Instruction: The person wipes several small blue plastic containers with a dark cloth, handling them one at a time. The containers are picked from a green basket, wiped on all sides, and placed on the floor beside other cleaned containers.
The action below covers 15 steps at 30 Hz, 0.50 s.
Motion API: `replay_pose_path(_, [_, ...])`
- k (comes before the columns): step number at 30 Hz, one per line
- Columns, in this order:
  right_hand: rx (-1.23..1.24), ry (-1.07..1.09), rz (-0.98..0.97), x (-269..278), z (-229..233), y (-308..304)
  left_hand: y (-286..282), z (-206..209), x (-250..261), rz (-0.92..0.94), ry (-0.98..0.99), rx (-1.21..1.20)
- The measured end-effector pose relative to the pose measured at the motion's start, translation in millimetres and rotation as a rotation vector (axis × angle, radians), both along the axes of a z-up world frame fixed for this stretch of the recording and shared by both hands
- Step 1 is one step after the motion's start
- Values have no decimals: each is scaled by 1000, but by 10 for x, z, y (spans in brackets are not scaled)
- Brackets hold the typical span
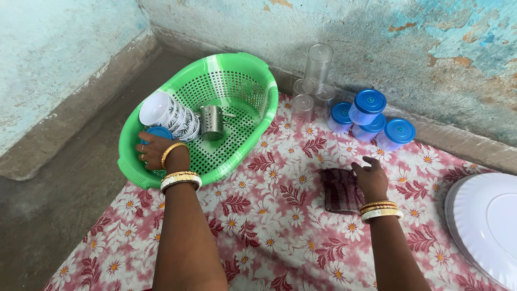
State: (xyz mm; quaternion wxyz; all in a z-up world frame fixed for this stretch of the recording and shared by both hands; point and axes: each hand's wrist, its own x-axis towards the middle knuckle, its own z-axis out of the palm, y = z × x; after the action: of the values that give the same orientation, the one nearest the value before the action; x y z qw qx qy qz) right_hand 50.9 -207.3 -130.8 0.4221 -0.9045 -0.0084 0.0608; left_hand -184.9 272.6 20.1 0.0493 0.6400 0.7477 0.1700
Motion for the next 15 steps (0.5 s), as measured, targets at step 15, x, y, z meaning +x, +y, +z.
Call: replay_pose_path(15, [-733,88,265,-1020,657,476,-1987,706,961,-451,-803,558])
